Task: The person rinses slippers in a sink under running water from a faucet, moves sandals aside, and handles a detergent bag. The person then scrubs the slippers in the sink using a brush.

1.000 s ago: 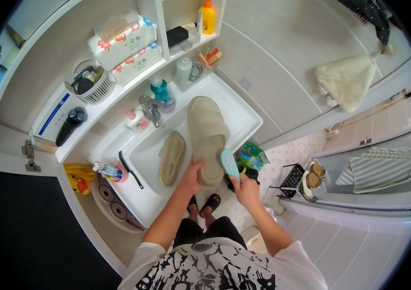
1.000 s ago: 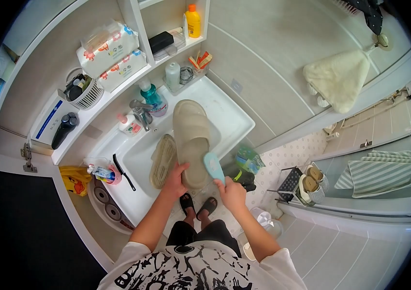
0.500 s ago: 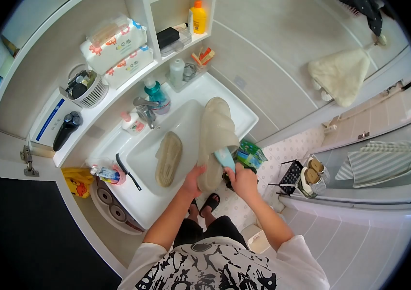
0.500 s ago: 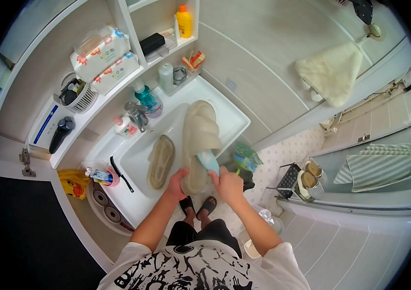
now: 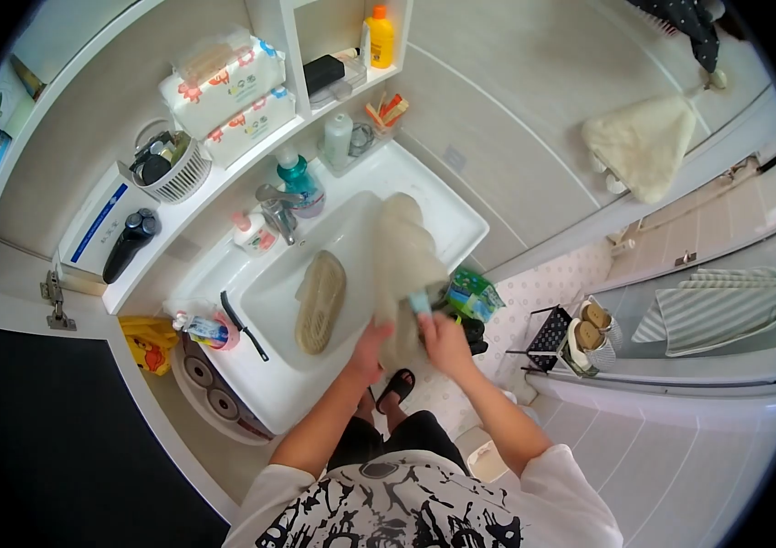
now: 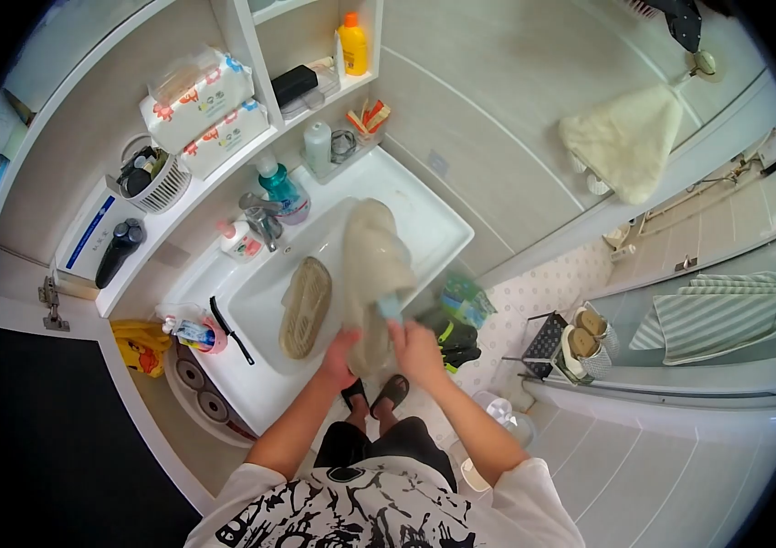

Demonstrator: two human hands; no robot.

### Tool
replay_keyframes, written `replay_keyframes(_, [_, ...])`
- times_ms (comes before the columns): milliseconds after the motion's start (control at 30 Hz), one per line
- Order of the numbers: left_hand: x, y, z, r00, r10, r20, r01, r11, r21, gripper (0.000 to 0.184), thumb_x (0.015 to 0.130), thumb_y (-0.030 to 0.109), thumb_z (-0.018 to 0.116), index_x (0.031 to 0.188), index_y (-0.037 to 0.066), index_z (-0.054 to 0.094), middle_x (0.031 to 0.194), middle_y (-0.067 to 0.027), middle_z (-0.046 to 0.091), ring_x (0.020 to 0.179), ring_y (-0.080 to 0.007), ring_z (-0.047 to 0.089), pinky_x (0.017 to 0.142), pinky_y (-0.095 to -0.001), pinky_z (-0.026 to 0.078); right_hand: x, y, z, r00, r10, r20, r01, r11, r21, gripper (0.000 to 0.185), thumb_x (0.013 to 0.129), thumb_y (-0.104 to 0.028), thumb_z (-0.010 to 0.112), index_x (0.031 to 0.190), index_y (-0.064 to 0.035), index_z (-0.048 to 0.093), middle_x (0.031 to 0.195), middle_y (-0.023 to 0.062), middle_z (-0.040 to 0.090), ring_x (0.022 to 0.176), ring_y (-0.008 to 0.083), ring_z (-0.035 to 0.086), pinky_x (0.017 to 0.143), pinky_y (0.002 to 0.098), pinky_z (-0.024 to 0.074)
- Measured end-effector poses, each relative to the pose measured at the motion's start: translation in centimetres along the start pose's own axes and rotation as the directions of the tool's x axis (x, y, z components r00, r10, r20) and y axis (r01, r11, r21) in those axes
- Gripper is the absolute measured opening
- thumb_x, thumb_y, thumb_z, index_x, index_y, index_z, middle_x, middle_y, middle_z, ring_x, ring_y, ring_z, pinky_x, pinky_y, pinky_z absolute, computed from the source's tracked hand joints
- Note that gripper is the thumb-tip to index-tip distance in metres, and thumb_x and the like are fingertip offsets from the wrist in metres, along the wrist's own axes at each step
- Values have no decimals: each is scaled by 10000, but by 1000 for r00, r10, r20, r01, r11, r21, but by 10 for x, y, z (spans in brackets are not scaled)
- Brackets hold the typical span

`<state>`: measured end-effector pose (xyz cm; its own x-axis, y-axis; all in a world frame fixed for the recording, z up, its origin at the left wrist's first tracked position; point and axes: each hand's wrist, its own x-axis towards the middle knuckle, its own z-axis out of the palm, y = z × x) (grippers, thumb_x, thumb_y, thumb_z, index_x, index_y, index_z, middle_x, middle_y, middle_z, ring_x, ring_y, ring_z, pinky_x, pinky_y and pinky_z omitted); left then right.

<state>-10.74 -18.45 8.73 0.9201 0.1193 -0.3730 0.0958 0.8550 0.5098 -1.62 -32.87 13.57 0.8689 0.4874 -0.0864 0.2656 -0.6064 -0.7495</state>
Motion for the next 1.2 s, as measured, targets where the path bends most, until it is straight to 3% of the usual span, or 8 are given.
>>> replay_keyframes(100, [-3, 0, 7, 999, 33, -31, -27, 985, 170, 577, 967, 276, 586, 1467, 47, 414, 1363, -132, 569, 1210, -279, 592, 1039, -432, 476, 31, -14, -2, 965, 253, 72, -261, 889, 375, 482, 1070, -339, 450, 892, 75, 618, 620, 75, 531, 606, 154, 497, 570, 376, 428])
replay_keyframes(233, [4, 24, -2, 997, 66, -48, -66, 998, 2, 583, 947, 207, 599, 1480, 69, 408, 1348, -110, 577, 1191, -262, 598, 1008, -419, 491, -17, -6, 31, 991, 65, 116, -94, 962, 256, 481, 1068, -378, 461, 871, 33, 615, 625, 50, 541, 610, 156, 533, 585, 354, 449])
replay_keyframes(367, [4, 37, -12, 999, 37, -2, -37, 998, 55, 608, 931, 177, 614, 1492, 68, 405, 1331, -97, 579, 1185, -240, 584, 1009, -384, 474, -39, -2, 40, 933, 246, 261, -313, 915, 254, 493, 1067, -409, 462, 807, -10, 589, 609, 36, 532, 520, 139, 508, 482, 329, 404])
replay_keyframes(533, [-8, 11, 13, 998, 37, 52, -54, 929, 365, 612, 923, 167, 615, 1489, 47, 416, 1293, -74, 589, 1177, -189, 554, 1032, -332, 429, 32, -39, 3, 911, 405, 76, -334, 619, 711, 383, 1060, -319, 463, 822, -51, 599, 602, 19, 515, 400, 120, 425, 353, 292, 282])
replay_keyframes(667, [-2, 19, 1, 999, -9, 51, -1, 980, 198, 621, 922, 162, 609, 1495, 38, 403, 1340, -73, 558, 1222, -181, 527, 1053, -325, 412, 18, -12, 29, 996, 87, -33, -66, 910, 410, 408, 1066, -290, 436, 807, -13, 586, 614, 8, 529, 481, 114, 439, 455, 299, 354])
replay_keyframes(833, [-11, 24, -1, 996, -46, 75, 50, 998, -45, 624, 906, 162, 623, 1480, 51, 406, 1353, -97, 571, 1219, -226, 576, 1018, -370, 480, -8, -30, 12, 992, 84, 95, -104, 969, 226, 398, 1066, -304, 456, 936, 25, 637, 697, 55, 610, 659, 194, 571, 627, 378, 464])
replay_keyframes(933, [-16, 4, -2, 996, -47, 82, 36, 992, 124, 624, 916, 174, 615, 1487, 55, 392, 1342, -109, 579, 1226, -236, 578, 1021, -376, 481, 35, -28, 17, 951, -14, -309, 145, 902, 406, 358, 1055, -270, 472, 973, 38, 634, 734, 92, 641, 696, 228, 595, 674, 388, 481])
replay_keyframes(1200, [-5, 37, -15, 992, 32, 122, -40, 997, 66, 650, 920, 168, 611, 1509, 46, 364, 1376, -127, 560, 1279, -258, 538, 1075, -396, 440, -13, -33, 28, 989, 95, 115, -124, 953, 276, 376, 1058, -290, 478, 950, 45, 612, 682, 131, 606, 659, 233, 589, 646, 388, 478])
